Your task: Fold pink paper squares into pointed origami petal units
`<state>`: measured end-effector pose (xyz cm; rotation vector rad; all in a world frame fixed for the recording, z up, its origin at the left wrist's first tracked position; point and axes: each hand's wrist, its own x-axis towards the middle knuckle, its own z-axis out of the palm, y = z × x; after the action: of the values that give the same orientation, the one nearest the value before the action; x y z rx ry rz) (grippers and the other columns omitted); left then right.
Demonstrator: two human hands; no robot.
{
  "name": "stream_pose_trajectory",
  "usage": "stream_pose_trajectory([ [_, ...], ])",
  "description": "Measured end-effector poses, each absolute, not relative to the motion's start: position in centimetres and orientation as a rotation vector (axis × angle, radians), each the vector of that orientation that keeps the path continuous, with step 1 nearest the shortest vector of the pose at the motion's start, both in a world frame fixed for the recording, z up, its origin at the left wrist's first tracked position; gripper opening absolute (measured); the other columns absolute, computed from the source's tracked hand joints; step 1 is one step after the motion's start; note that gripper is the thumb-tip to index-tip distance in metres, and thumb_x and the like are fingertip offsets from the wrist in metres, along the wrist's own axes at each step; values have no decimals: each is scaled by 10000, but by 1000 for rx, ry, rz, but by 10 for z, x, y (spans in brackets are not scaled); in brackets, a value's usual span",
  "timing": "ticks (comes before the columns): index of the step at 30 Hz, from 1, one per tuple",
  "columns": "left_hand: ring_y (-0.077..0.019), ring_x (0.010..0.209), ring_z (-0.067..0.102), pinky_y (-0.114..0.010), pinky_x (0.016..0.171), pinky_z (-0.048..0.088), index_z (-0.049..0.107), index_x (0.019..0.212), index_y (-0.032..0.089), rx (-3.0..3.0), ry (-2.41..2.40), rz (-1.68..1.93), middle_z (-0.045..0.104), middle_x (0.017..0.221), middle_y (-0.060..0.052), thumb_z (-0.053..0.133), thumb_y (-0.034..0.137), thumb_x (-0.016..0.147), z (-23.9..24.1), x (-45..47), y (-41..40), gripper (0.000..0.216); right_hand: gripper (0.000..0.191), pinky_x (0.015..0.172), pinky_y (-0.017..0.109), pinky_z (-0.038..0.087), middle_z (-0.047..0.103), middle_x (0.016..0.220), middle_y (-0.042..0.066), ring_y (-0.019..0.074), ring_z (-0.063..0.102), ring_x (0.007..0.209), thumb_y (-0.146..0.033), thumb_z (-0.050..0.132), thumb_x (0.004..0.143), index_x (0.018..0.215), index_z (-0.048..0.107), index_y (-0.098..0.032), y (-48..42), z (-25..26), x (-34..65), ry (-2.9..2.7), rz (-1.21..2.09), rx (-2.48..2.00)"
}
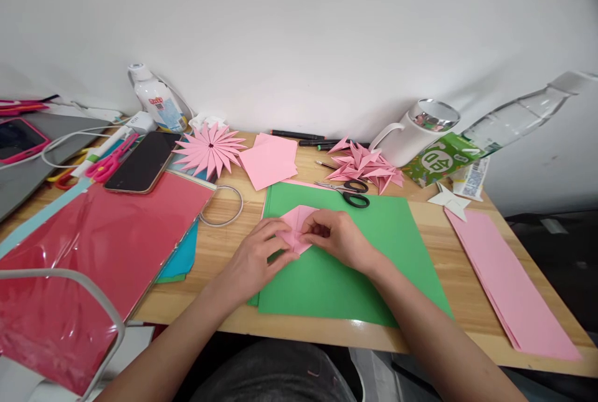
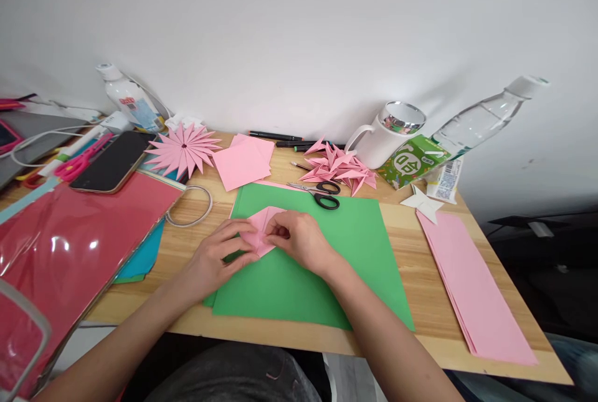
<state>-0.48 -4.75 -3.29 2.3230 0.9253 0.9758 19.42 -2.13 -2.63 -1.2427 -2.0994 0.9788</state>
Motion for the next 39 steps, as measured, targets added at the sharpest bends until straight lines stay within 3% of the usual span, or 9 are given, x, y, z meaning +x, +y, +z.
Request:
stream_pose_trajectory([
  [8, -192, 1007, 511, -362, 864, 438, 518, 781, 166, 2316, 1047, 883, 573, 1031, -72, 618, 224, 790, -34, 1, -52, 116, 63, 528, 209, 351, 551, 634, -17, 88, 447, 557, -189, 620, 775, 719, 601, -169, -22, -31, 194, -2115, 888, -1210],
  [14, -196, 1036, 504, -367, 870, 452, 580, 907, 179, 2426, 1038, 847, 560, 1029, -70, 566, 217, 829, -36, 1, -52, 87, 109, 537, 212, 347, 543, 609, -19, 95, 447, 570, -199, 662, 753, 672, 596, -166, -22, -30, 191, -2128, 804, -1245],
  [25, -211, 1115, 478, -385, 904, 477, 628, 896, 173, 2503, 1037, 875, 559, 1039, -77, 560, 221, 832, -42, -1, -53, 105, 84, 553, 208, 356, 561, 642, -19, 98, 456, 592, -101, 563, 760, 726, 584, -176, -22, -22, 198, -2170, 847, -1294],
  [34, -200, 1055, 510, -385, 875, 474, 633, 929, 197, 2428, 1006, 913, 579, 1006, -62, 581, 210, 819, -40, 0, -51, 123, 104, 590, 224, 369, 568, 685, -5, 113, 490, 646, -264, 659, 756, 739, 600, -180, -21, -21, 199, -2248, 849, -1235],
  [39, -186, 1020, 521, -379, 875, 467, 642, 933, 193, 2303, 941, 1014, 598, 971, -59, 564, 157, 826, -41, -3, -47, 138, 82, 620, 237, 375, 581, 721, 8, 127, 501, 686, -262, 663, 761, 760, 628, -189, -22, -19, 200, -2297, 812, -1251],
])
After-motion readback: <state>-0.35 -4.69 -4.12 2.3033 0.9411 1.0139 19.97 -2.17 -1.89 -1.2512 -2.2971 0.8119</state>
